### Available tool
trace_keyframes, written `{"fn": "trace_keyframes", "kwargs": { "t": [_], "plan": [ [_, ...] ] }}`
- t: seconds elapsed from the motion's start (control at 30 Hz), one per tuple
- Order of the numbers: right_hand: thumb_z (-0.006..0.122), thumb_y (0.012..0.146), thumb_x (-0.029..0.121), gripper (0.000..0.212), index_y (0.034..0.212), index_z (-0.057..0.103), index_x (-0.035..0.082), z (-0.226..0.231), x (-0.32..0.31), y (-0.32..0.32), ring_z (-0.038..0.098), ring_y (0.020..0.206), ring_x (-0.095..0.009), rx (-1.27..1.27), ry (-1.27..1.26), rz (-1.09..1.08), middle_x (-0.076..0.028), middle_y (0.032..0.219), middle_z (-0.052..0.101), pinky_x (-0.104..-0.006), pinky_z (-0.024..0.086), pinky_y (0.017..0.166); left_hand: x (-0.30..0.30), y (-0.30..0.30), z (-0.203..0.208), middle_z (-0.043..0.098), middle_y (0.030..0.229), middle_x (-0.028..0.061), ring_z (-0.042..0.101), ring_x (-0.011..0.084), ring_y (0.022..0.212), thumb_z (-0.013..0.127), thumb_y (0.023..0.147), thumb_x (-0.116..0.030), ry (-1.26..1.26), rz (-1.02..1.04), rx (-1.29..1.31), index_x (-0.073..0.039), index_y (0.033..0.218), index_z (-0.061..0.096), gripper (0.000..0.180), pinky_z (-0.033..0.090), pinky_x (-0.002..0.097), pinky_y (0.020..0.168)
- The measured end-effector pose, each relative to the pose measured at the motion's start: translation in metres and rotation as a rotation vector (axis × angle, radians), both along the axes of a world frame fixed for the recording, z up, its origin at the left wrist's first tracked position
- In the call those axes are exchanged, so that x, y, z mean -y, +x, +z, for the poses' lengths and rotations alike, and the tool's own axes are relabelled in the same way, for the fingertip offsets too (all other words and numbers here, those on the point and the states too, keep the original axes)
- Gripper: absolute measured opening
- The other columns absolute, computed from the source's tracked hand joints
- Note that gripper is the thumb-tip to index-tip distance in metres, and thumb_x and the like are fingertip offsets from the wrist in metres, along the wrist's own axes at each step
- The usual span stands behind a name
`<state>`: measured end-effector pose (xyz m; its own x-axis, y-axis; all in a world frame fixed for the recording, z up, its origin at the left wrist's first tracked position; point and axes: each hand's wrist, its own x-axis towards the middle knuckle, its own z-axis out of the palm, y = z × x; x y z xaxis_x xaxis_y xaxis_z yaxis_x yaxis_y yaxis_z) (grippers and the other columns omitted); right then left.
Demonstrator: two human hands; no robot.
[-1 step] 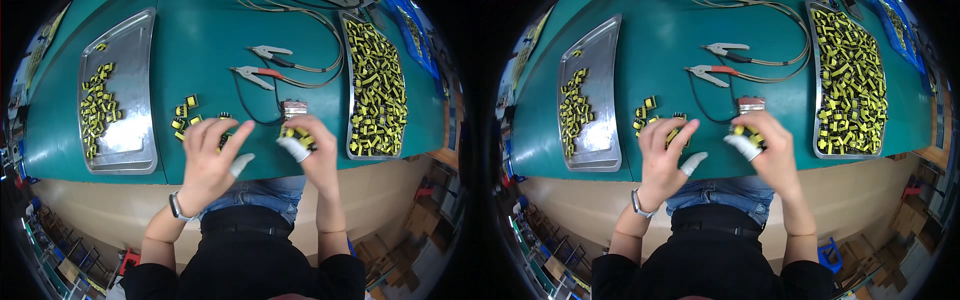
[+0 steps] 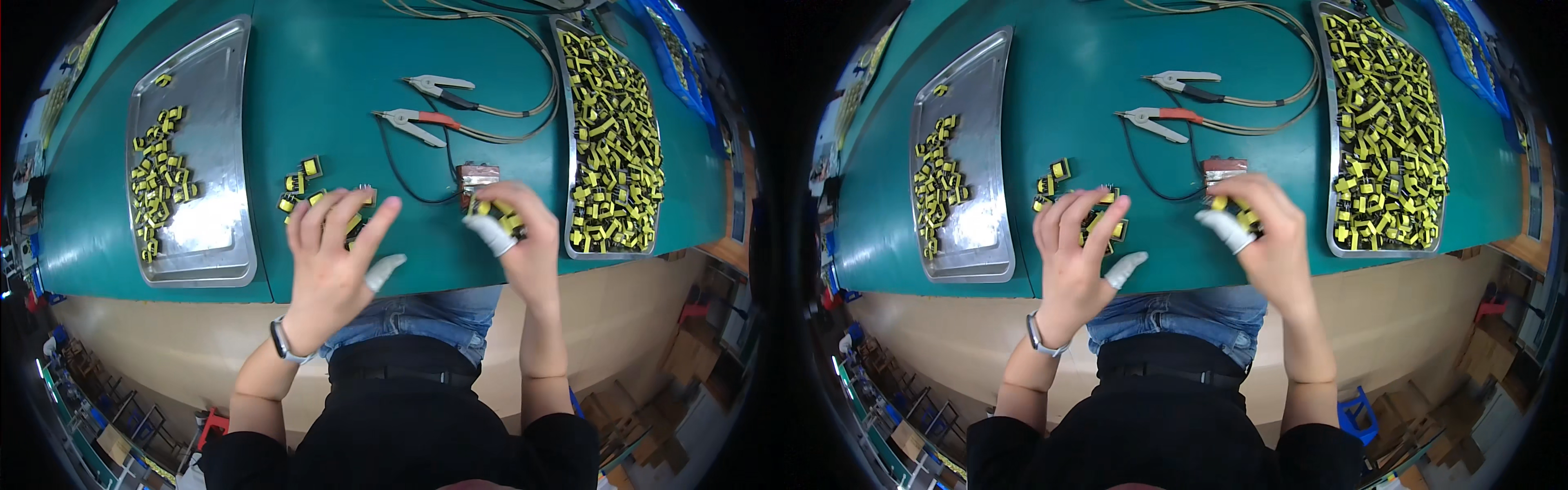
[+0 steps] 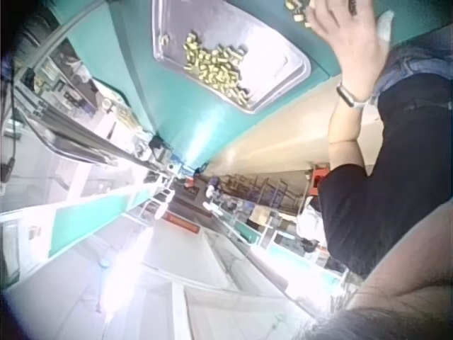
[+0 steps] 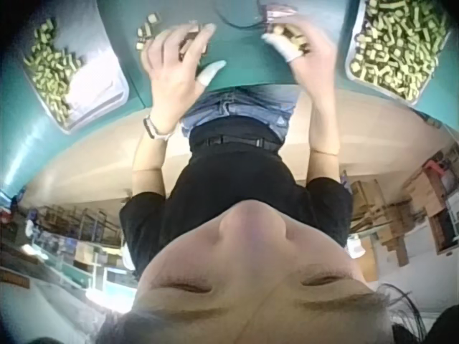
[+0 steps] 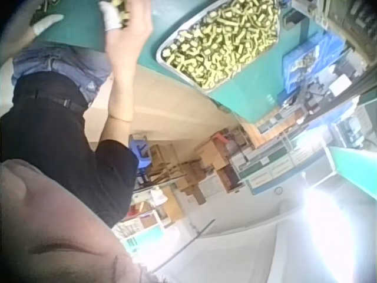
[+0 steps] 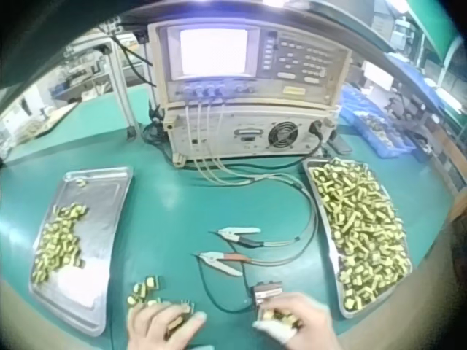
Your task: The recorder is assembling small electronic components on a green workbench, placing them into a testing jig or container.
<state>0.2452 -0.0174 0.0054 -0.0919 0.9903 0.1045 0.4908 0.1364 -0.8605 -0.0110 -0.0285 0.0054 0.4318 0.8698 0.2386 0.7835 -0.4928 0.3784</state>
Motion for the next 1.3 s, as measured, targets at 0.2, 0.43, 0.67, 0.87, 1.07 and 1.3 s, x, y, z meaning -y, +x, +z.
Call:
{"fn": "trace_keyframes", "kwargs": {
  "t": [0.2,0.43,0.67,0.87,1.07,1.3],
  "plan": [
    [0.078,0.086,0.004,0.022,0.106,0.072,0.000,-0.004,-0.023,0.025,0.069,0.097,-0.029,0.083,0.004,-0.015,-0.014,0.104,0.070,-0.0351,0.053,0.083,0.004,-0.026,-0.013,0.029,0.167,0.0134,0.021,0.0411,0.155,0.078,0.085,-0.045,-0.102,0.106,-0.283,-0.021,0.153,0.050,0.077,0.017,0.0625,0.121],
    [0.075,0.089,0.005,0.022,0.110,0.073,0.002,0.002,-0.021,0.040,0.069,0.099,-0.033,0.113,0.002,-0.008,-0.015,0.106,0.068,-0.0383,0.054,0.084,-0.038,-0.016,-0.003,0.031,0.165,0.0193,0.028,0.0476,0.150,0.088,0.072,-0.041,-0.187,0.107,-0.107,-0.017,0.151,0.052,0.090,0.030,0.0575,0.119],
    [0.075,0.092,0.013,0.023,0.113,0.071,0.004,-0.004,-0.010,0.048,0.067,0.100,-0.035,0.073,0.076,-0.156,-0.014,0.109,0.066,-0.0408,0.053,0.087,-0.025,-0.014,0.002,0.058,0.131,0.0090,0.046,0.0391,0.128,0.086,0.072,-0.022,-0.064,-0.043,-0.115,-0.016,0.133,0.064,0.064,0.040,0.0526,0.109],
    [0.070,0.089,0.001,0.028,0.116,0.069,0.008,0.029,-0.031,0.105,0.069,0.095,-0.034,0.385,0.454,-0.726,-0.013,0.114,0.064,-0.0420,0.056,0.078,-0.027,-0.011,0.000,0.064,0.122,0.0049,0.053,0.0334,0.121,0.085,0.073,-0.021,-0.008,-0.133,-0.080,-0.014,0.124,0.066,0.055,0.041,0.0499,0.102],
    [0.071,0.094,0.014,0.026,0.120,0.069,0.010,0.006,-0.053,0.172,0.057,0.120,-0.033,0.682,0.408,-0.843,-0.011,0.127,0.063,-0.0441,0.047,0.100,-0.035,-0.005,-0.001,0.067,0.117,0.0023,0.056,0.0312,0.117,0.085,0.073,-0.024,0.055,-0.262,-0.082,-0.014,0.120,0.068,0.051,0.042,0.0481,0.098],
    [0.073,0.095,0.022,0.030,0.122,0.069,0.010,0.018,-0.043,0.164,0.048,0.137,-0.038,0.708,0.425,-0.794,-0.013,0.138,0.061,-0.0528,0.036,0.113,-0.032,-0.005,0.005,0.068,0.118,0.0000,0.058,0.0288,0.119,0.084,0.074,-0.023,0.028,-0.274,-0.114,-0.016,0.120,0.068,0.049,0.038,0.0507,0.104]
  ]
}}
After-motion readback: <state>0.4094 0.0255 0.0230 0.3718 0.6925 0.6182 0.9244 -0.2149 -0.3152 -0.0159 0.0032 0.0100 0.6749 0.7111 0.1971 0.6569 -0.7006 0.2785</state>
